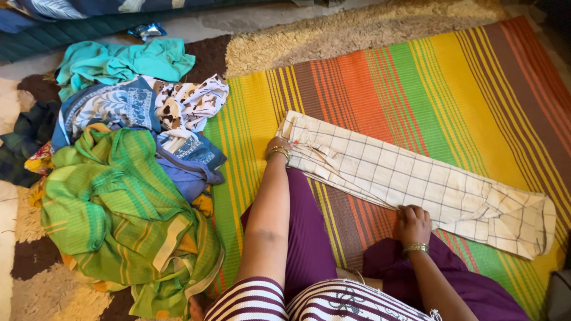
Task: The person folds a white checkered shirt by hand on a colorful mat.
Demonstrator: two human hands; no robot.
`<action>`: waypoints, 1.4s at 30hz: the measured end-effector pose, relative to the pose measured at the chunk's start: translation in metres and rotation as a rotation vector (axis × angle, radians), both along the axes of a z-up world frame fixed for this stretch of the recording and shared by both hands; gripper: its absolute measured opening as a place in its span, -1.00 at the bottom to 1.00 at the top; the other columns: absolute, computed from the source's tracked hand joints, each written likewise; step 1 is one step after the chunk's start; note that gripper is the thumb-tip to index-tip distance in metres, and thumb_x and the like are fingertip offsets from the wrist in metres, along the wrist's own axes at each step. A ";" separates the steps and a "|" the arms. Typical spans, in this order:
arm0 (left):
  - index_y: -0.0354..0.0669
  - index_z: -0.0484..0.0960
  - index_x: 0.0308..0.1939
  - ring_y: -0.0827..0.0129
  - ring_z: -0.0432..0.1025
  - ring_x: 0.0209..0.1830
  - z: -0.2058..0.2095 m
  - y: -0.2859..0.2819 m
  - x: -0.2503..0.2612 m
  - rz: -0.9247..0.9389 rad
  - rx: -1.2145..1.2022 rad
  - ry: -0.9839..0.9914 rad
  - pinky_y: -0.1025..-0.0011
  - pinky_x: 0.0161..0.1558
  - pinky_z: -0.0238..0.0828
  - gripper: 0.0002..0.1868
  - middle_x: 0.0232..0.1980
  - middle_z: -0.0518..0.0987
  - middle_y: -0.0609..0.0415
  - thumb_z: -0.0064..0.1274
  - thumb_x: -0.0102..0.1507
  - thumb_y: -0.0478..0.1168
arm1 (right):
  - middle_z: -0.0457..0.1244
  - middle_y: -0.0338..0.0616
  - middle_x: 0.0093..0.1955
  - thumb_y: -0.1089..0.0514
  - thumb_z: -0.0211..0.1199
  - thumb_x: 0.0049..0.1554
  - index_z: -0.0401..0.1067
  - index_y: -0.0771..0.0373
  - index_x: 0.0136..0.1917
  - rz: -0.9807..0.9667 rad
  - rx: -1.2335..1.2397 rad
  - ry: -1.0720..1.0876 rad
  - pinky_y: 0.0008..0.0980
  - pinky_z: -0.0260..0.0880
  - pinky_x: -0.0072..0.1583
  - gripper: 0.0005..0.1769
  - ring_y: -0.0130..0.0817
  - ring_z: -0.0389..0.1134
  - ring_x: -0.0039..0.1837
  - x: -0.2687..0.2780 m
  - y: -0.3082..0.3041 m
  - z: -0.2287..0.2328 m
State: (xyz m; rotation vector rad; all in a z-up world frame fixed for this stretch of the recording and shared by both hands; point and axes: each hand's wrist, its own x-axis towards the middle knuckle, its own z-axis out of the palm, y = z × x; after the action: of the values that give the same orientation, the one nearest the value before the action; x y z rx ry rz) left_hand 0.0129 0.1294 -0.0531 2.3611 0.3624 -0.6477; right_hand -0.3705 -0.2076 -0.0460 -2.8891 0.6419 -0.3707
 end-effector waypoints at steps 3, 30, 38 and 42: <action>-0.20 0.68 0.04 0.01 0.53 0.15 0.003 0.002 -0.002 0.040 0.022 -0.007 0.16 0.15 0.44 -0.56 0.12 0.64 -0.17 0.27 0.21 0.01 | 0.34 -0.28 0.15 0.02 0.24 0.19 0.57 -0.02 0.03 -0.002 0.018 -0.008 -0.16 0.32 0.27 -0.83 -0.18 0.30 0.25 -0.001 -0.002 -0.001; 0.13 0.27 0.42 0.06 0.08 0.52 0.061 0.007 -0.031 0.167 0.225 0.025 0.03 0.37 0.13 -0.08 0.45 0.24 -0.04 0.37 0.07 0.16 | -0.42 -0.14 0.74 -0.34 -0.45 0.26 -0.28 0.11 0.67 -0.280 0.215 0.250 0.09 -0.52 0.57 -0.15 -0.18 -0.54 0.72 -0.006 -0.023 -0.002; 0.01 0.42 0.33 0.04 0.30 0.42 0.059 -0.001 -0.023 0.051 0.205 -0.004 -0.05 0.31 0.21 -0.18 0.38 0.43 -0.05 0.10 0.20 0.43 | -0.34 -0.13 0.74 -0.39 -0.46 0.28 -0.20 0.13 0.66 -0.294 0.189 0.196 0.12 -0.46 0.58 -0.13 -0.13 -0.46 0.73 -0.008 -0.018 -0.001; -0.17 0.34 0.36 0.05 0.39 0.35 0.060 -0.005 -0.020 0.051 -0.002 -0.034 0.11 0.31 0.30 -0.06 0.34 0.48 -0.15 0.37 0.07 0.23 | -0.33 -0.11 0.73 -0.39 -0.45 0.27 -0.18 0.13 0.66 -0.288 0.177 0.167 0.13 -0.46 0.56 -0.13 -0.10 -0.44 0.72 -0.005 -0.015 0.001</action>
State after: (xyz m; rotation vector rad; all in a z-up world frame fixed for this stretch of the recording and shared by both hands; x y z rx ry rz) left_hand -0.0069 0.1239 0.0069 2.3497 0.4049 -0.5839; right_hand -0.3760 -0.2230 -0.0453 -2.6799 1.0668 -0.0992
